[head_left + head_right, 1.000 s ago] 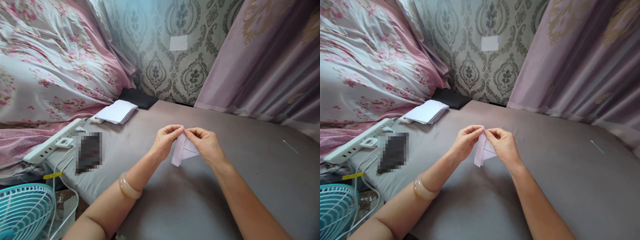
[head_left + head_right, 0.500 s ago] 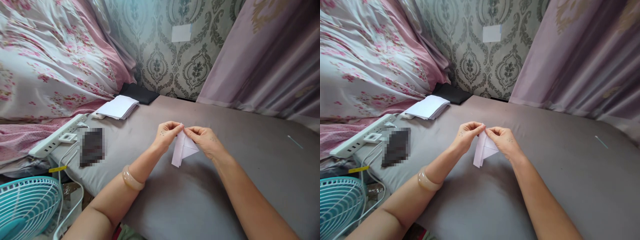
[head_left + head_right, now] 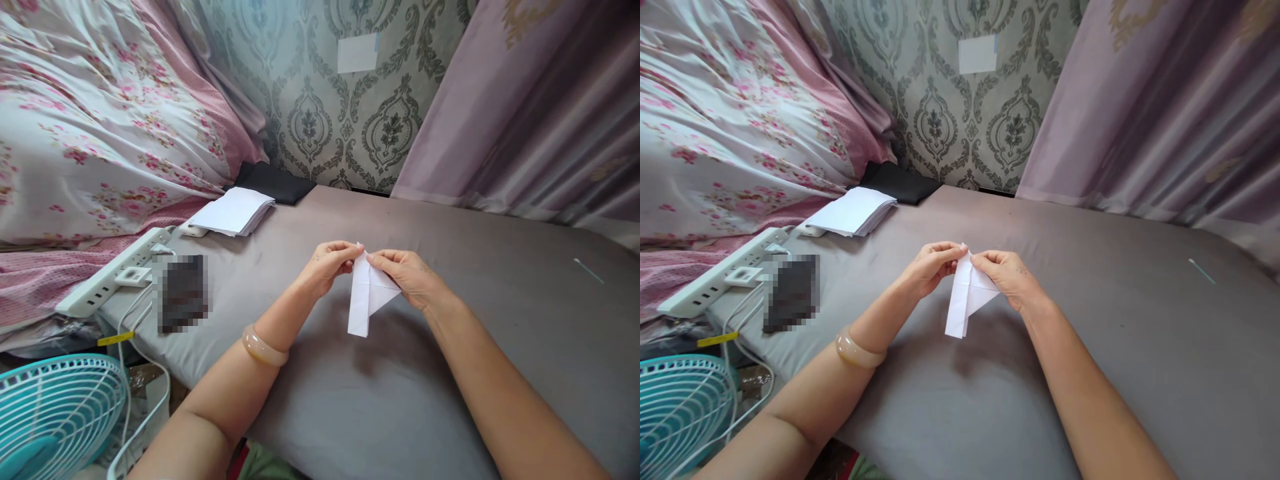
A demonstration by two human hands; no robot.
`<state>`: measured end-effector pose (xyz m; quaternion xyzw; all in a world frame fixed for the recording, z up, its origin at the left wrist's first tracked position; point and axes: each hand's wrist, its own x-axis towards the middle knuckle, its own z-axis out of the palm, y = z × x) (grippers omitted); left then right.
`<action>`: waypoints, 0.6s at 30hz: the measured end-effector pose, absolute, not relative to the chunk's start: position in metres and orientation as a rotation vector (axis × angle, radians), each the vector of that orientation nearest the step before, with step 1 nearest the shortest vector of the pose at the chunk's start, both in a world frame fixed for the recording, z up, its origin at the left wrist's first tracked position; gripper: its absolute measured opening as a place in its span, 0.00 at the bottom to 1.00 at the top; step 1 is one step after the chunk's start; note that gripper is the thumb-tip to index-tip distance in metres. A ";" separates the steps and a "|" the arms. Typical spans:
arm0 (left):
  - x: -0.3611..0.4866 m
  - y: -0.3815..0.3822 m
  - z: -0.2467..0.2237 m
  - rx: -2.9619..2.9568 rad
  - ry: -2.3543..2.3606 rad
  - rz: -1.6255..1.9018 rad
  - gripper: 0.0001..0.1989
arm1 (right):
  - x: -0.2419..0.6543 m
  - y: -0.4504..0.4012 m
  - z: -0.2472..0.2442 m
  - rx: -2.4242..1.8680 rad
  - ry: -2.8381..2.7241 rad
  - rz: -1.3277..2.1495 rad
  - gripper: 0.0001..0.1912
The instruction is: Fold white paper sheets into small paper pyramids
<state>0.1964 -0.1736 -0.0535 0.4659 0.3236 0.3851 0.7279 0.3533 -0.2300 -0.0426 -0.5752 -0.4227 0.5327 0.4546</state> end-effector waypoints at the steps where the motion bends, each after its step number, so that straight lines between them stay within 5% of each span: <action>1: 0.196 -0.174 -0.053 1.048 0.720 0.846 0.13 | 0.354 -0.230 -0.042 -1.408 -1.039 1.321 0.17; 8: 0.195 -0.172 -0.055 1.136 0.742 0.832 0.12 | 0.354 -0.226 -0.047 -1.397 -1.087 1.282 0.18; 12: 0.195 -0.164 -0.059 1.012 0.918 0.826 0.09 | 0.365 -0.230 -0.042 -1.496 -1.437 0.754 0.16; 18: 0.194 -0.158 -0.064 0.839 1.052 0.843 0.09 | 0.368 -0.256 -0.025 -1.349 -2.318 0.288 0.39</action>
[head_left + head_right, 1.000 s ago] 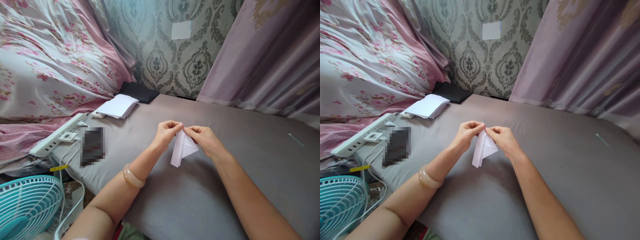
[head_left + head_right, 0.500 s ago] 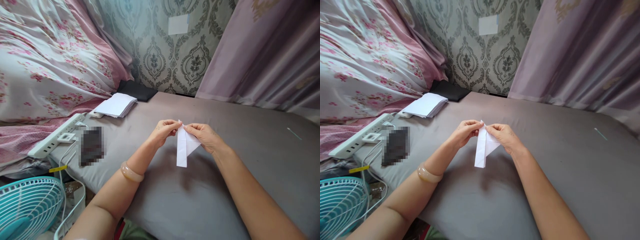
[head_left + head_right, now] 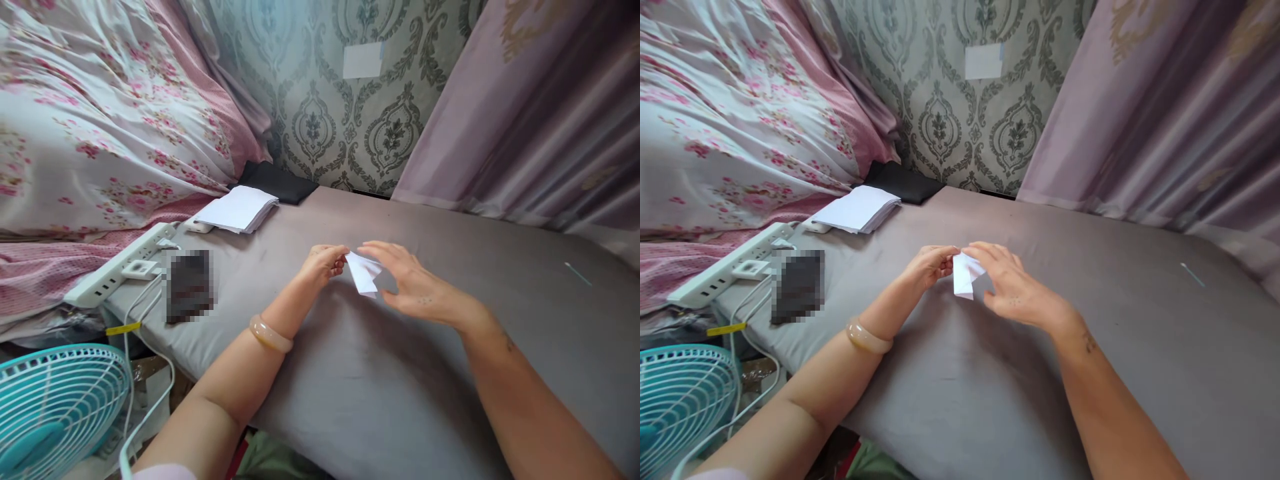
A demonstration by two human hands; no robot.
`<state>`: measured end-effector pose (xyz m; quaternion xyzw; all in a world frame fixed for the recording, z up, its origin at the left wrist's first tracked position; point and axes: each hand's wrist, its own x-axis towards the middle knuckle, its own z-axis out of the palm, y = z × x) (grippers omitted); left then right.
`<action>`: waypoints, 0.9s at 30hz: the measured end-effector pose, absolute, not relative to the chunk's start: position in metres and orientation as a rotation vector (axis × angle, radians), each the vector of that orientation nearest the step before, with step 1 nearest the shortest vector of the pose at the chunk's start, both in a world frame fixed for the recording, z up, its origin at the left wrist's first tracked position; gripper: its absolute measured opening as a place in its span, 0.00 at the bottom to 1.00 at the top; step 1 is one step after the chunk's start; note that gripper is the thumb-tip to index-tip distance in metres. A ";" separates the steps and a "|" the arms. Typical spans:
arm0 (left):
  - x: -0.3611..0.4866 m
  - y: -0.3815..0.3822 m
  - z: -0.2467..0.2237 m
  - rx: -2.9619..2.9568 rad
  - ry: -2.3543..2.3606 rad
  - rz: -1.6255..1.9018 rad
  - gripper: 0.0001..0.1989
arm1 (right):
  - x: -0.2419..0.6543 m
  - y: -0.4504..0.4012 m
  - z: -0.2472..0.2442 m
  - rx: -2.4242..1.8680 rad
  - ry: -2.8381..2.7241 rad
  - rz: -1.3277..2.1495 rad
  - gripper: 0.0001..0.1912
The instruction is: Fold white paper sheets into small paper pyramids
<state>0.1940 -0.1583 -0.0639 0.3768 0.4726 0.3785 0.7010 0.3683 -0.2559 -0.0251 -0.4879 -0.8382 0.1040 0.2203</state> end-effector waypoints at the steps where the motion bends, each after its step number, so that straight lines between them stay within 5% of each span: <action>1: 0.195 -0.159 -0.065 0.838 1.051 0.846 0.10 | 0.365 -0.259 -0.025 -1.347 -2.347 0.239 0.38; 6: 0.203 -0.170 -0.068 0.842 1.042 0.801 0.08 | 0.350 -0.259 -0.035 -1.252 -2.227 0.074 0.21; 10: 0.207 -0.179 -0.064 0.876 0.981 0.696 0.06 | 0.354 -0.259 -0.037 -1.267 -1.932 0.267 0.09; 15: 0.204 -0.189 -0.056 1.073 0.779 0.538 0.20 | 0.373 -0.262 -0.030 -1.517 -1.310 0.485 0.14; 27: 0.220 -0.208 -0.064 1.223 0.627 0.746 0.15 | 0.387 -0.260 -0.030 -1.303 -0.902 0.998 0.19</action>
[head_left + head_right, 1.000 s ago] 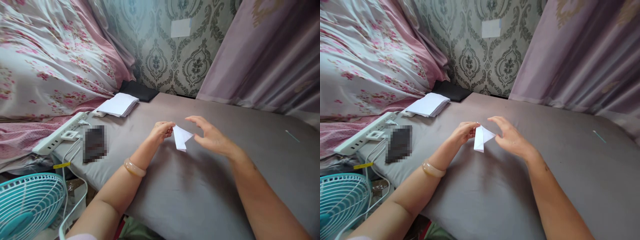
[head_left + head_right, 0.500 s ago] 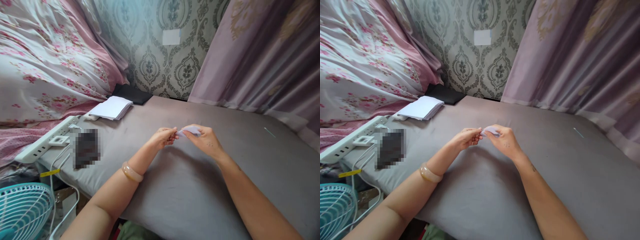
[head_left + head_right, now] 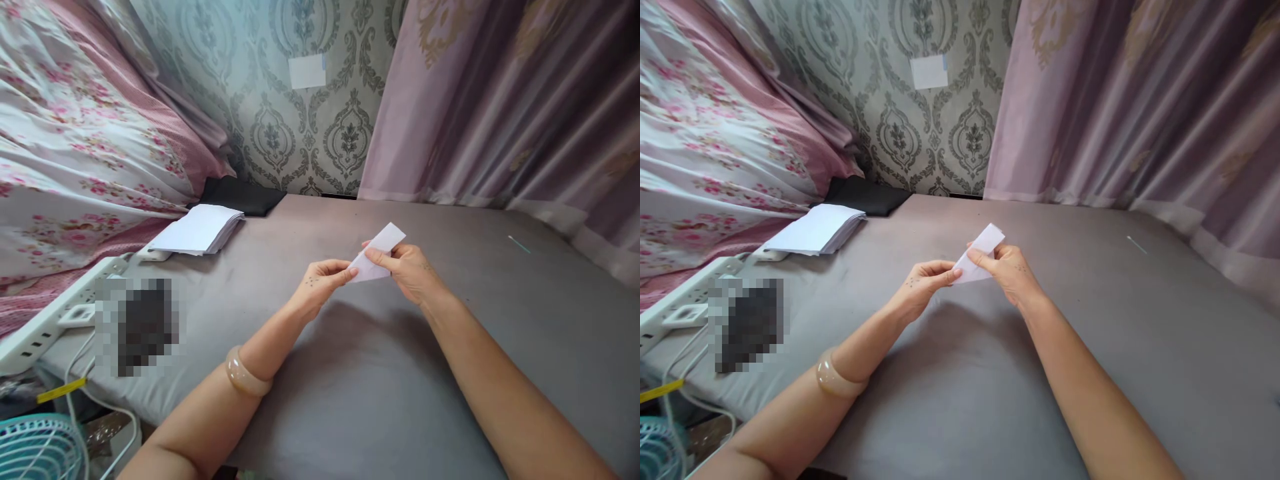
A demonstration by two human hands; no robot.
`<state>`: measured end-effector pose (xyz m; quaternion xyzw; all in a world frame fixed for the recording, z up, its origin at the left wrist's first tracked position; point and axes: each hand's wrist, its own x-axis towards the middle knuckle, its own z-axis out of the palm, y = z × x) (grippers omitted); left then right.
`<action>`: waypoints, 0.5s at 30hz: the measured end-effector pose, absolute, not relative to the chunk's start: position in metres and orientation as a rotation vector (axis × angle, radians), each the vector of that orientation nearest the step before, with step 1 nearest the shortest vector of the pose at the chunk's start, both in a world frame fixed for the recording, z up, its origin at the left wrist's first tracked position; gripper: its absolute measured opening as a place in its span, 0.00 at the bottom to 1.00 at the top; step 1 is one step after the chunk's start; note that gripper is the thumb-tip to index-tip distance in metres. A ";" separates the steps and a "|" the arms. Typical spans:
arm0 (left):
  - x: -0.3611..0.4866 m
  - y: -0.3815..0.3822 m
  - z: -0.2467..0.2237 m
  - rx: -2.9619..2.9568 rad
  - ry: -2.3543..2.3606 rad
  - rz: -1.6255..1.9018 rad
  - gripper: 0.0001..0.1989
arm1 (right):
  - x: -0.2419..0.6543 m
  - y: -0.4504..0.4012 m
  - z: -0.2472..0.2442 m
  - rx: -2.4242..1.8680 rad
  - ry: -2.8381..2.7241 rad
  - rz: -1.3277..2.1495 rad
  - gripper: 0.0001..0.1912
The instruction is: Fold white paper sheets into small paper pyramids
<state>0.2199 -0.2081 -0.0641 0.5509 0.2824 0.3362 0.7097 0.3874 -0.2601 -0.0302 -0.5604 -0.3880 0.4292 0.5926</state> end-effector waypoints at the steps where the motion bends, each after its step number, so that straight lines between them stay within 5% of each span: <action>1: 0.220 -0.208 -0.066 1.210 0.634 0.753 0.15 | 0.387 -0.260 -0.029 -1.276 -0.880 1.011 0.20; 15: 0.224 -0.216 -0.060 1.143 0.566 0.764 0.17 | 0.387 -0.264 -0.020 -1.179 -0.836 1.050 0.18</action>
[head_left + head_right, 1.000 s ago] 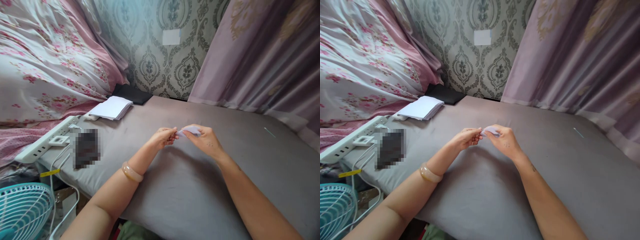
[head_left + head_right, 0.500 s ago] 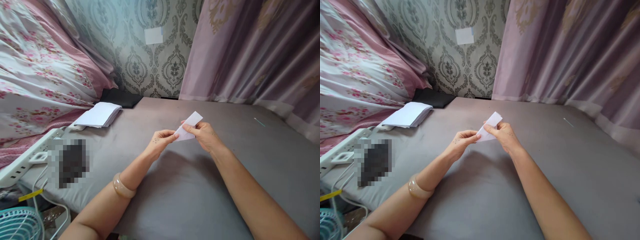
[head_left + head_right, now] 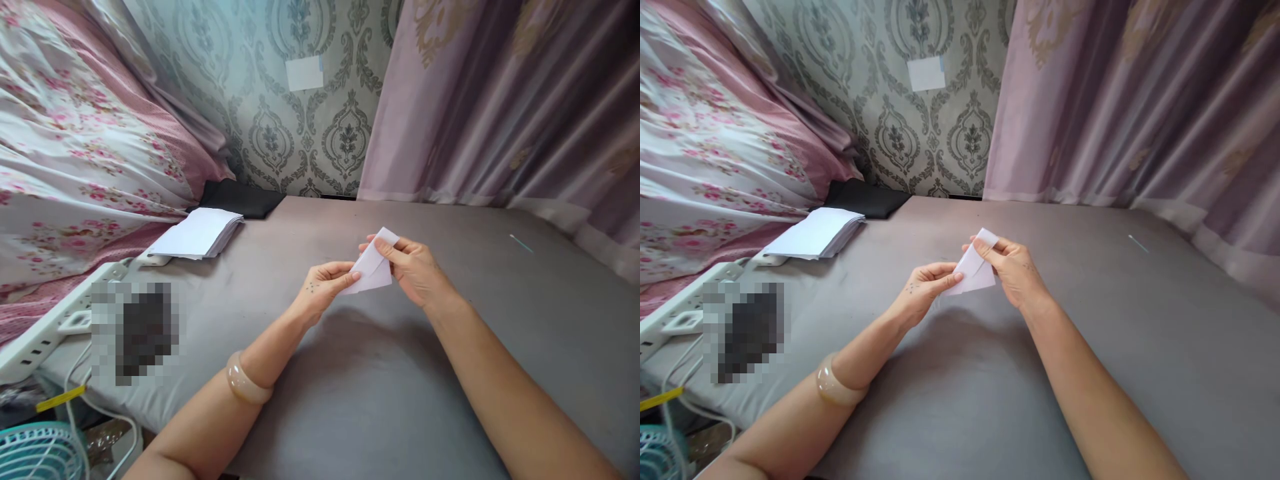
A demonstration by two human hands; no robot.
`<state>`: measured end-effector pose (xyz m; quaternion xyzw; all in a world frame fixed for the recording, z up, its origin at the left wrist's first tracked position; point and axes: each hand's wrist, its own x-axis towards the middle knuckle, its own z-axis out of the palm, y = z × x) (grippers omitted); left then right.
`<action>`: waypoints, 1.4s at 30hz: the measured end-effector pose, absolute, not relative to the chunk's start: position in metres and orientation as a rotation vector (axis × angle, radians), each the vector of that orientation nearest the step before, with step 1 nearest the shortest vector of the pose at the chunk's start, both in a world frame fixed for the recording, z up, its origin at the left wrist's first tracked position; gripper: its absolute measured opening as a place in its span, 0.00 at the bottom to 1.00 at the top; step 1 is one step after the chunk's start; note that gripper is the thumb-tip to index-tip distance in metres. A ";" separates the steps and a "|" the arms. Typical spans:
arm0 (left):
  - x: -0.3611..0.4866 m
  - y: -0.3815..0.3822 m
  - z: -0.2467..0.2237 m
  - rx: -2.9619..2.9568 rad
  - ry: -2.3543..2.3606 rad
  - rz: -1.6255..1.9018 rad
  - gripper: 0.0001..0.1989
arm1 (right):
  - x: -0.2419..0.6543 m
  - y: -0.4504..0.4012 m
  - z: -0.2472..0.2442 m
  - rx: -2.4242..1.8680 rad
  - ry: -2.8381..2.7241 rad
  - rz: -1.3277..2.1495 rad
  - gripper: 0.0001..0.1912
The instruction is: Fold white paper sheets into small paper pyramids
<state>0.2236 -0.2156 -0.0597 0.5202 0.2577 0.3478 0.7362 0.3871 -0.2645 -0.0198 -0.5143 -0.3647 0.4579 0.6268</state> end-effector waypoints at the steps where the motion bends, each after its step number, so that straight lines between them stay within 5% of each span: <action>1: 0.223 -0.215 -0.060 1.149 0.568 0.756 0.16 | 0.389 -0.265 -0.019 -1.169 -0.842 1.033 0.18; 14: 0.223 -0.218 -0.059 1.123 0.591 0.777 0.14 | 0.381 -0.265 -0.019 -1.164 -0.836 0.864 0.14; 25: 0.221 -0.212 -0.064 1.185 0.505 0.814 0.11 | 0.383 -0.273 -0.011 -1.139 -0.932 1.232 0.20; 42: 0.222 -0.209 -0.068 1.297 0.529 0.854 0.13 | 0.371 -0.276 -0.005 -1.306 -0.970 0.824 0.14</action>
